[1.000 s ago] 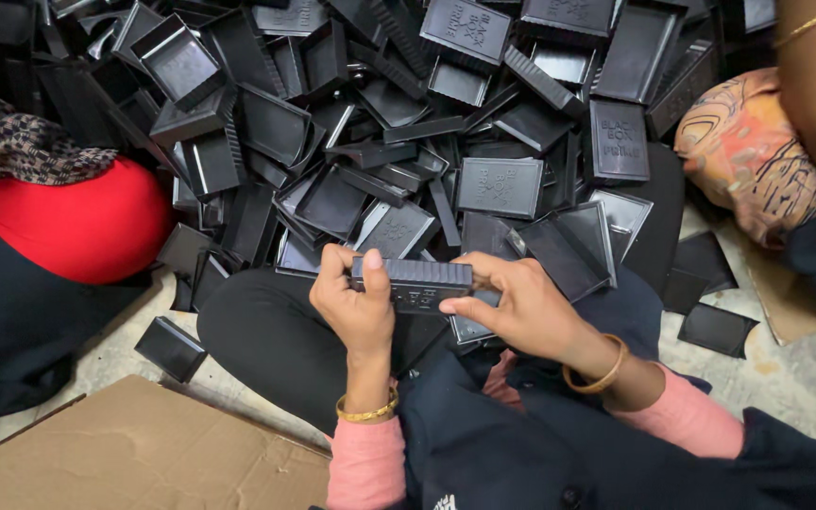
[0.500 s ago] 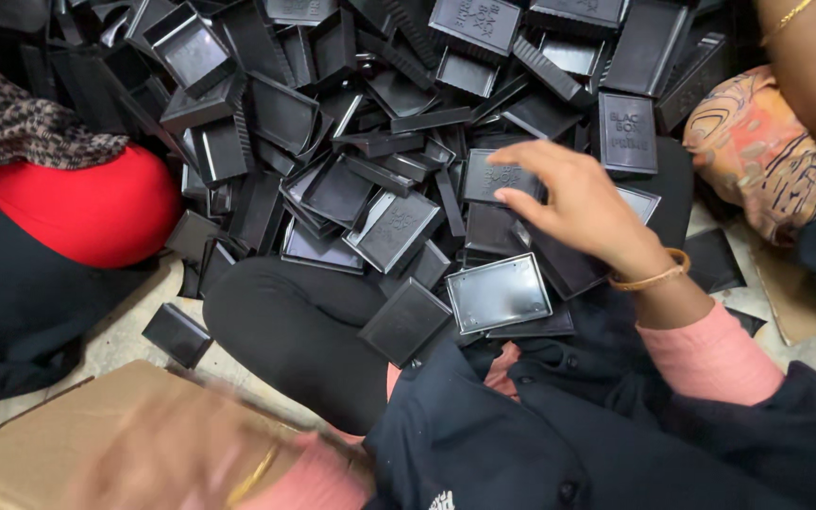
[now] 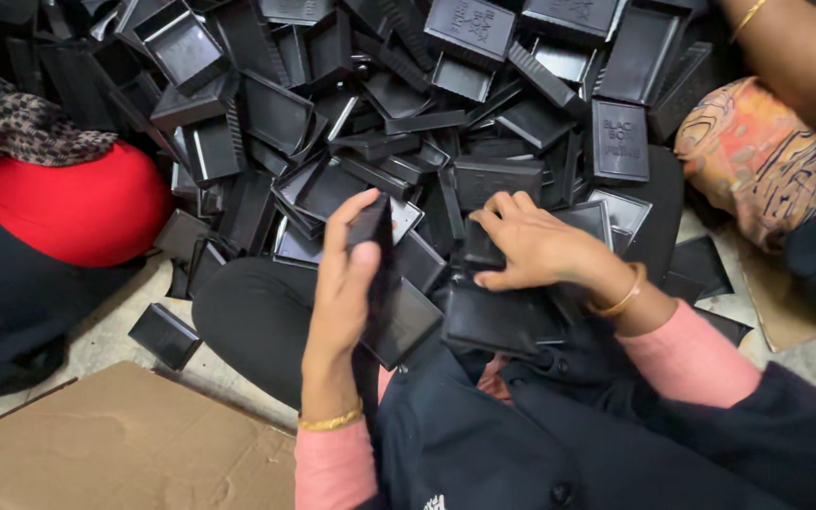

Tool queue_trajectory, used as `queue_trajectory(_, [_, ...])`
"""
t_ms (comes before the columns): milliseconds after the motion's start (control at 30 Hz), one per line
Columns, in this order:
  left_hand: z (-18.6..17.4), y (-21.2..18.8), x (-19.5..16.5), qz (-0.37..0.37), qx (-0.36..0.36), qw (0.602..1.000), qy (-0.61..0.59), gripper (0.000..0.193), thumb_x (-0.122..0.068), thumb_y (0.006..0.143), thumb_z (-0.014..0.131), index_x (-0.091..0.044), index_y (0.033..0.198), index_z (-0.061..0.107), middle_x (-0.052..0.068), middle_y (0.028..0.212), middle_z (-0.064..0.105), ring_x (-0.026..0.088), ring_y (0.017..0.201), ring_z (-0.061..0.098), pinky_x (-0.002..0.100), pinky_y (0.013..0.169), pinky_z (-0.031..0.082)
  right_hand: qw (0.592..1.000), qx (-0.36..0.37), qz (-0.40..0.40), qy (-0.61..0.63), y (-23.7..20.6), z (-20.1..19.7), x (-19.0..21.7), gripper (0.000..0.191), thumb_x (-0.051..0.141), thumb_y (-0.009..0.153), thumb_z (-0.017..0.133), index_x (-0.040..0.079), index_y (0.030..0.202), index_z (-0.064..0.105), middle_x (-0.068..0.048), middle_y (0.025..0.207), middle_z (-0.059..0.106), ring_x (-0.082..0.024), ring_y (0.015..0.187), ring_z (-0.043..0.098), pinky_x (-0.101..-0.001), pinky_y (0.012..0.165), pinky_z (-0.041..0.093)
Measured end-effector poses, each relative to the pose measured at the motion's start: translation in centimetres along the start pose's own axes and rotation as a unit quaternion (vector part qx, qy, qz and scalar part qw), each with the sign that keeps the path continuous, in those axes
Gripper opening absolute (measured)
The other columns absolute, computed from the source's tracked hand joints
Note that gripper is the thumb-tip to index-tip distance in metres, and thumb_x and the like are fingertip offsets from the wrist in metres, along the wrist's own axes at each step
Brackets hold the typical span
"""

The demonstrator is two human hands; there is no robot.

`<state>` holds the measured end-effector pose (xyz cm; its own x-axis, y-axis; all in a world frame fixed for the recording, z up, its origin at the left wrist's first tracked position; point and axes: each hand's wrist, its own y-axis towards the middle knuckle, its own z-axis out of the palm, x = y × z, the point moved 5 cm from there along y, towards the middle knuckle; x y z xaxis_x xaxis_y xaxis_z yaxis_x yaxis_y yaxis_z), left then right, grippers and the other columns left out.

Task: The person sits on the floor and repeatedly picks up two-piece black plastic components from a large pile, snaps them together, and places the assembled units into a cardboard box. The process is continuous and repetitive.

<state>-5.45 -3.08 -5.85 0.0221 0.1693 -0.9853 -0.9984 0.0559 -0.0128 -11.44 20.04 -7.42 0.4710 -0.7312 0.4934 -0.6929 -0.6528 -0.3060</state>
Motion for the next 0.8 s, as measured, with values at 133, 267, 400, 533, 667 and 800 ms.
queue_trajectory(133, [0.9, -0.1, -0.4, -0.001, -0.001, 0.953, -0.302, 0.058, -0.05, 0.107, 0.052, -0.004, 0.142, 0.049, 0.016, 0.139, 0.06, 0.026, 0.124, 0.062, 0.041, 0.109, 0.051, 0.989, 0.104, 0.088, 0.059, -0.7, -1.3, -0.5, 0.096, 0.044, 0.057, 0.095, 0.008, 0.137, 0.054, -0.011, 0.115, 0.062, -0.032, 0.112, 0.055, -0.0436, 0.098, 0.044])
queue_trajectory(267, [3.4, 1.0, 1.2, 0.013, -0.067, 0.959, -0.273, 0.058, -0.053, 0.111, 0.036, -0.002, 0.136, 0.05, 0.016, 0.137, 0.061, 0.026, 0.121, 0.063, 0.041, 0.106, 0.052, 0.966, -0.156, 0.109, 0.173, -3.1, -5.7, 1.3, 0.097, 0.043, 0.059, 0.094, 0.003, 0.137, 0.052, -0.014, 0.117, 0.06, -0.03, 0.11, 0.06, -0.0408, 0.096, 0.049])
queue_trajectory(400, [4.8, 0.9, 0.1, 0.137, -0.091, 0.982, 0.087, 0.056, -0.05, 0.12, 0.029, -0.002, 0.135, 0.055, 0.015, 0.137, 0.061, 0.025, 0.133, 0.057, 0.037, 0.12, 0.039, 0.94, -0.319, 0.112, 0.052, -5.5, -8.1, 4.2, 0.096, 0.04, 0.066, 0.096, 0.001, 0.142, 0.051, -0.017, 0.118, 0.058, -0.034, 0.112, 0.056, -0.0447, 0.098, 0.049])
queue_trajectory(533, [4.6, 0.9, -0.3, 0.069, -0.101, 0.991, -0.053, 0.057, -0.051, 0.115, 0.032, -0.001, 0.133, 0.053, 0.012, 0.131, 0.059, 0.022, 0.123, 0.058, 0.034, 0.113, 0.044, 0.906, -0.404, 0.085, -0.088, -6.7, -9.6, 6.4, 0.095, 0.03, 0.064, 0.099, -0.002, 0.139, 0.052, -0.021, 0.117, 0.053, -0.031, 0.109, 0.051, -0.0432, 0.094, 0.05])
queue_trajectory(667, [6.0, 0.9, -1.8, 0.09, -0.056, 0.989, -0.1, 0.058, -0.051, 0.116, 0.03, -0.001, 0.135, 0.053, 0.012, 0.135, 0.058, 0.022, 0.129, 0.055, 0.035, 0.118, 0.04, 0.801, -0.22, 0.011, 0.557, -5.1, -7.5, 5.6, 0.09, 0.013, 0.078, 0.088, 0.003, 0.156, 0.045, -0.004, 0.126, 0.051, -0.012, 0.113, 0.052, -0.0272, 0.095, 0.05])
queue_trajectory(800, [7.6, 0.7, -2.5, 0.115, -0.05, 0.992, 0.008, 0.06, -0.052, 0.116, 0.028, -0.001, 0.137, 0.053, 0.013, 0.138, 0.056, 0.022, 0.133, 0.054, 0.034, 0.119, 0.039, 0.809, -0.228, 0.021, 0.541, -3.5, -4.4, 6.3, 0.078, 0.006, 0.082, 0.083, 0.001, 0.15, 0.048, -0.007, 0.134, 0.056, -0.016, 0.127, 0.059, -0.0343, 0.103, 0.055])
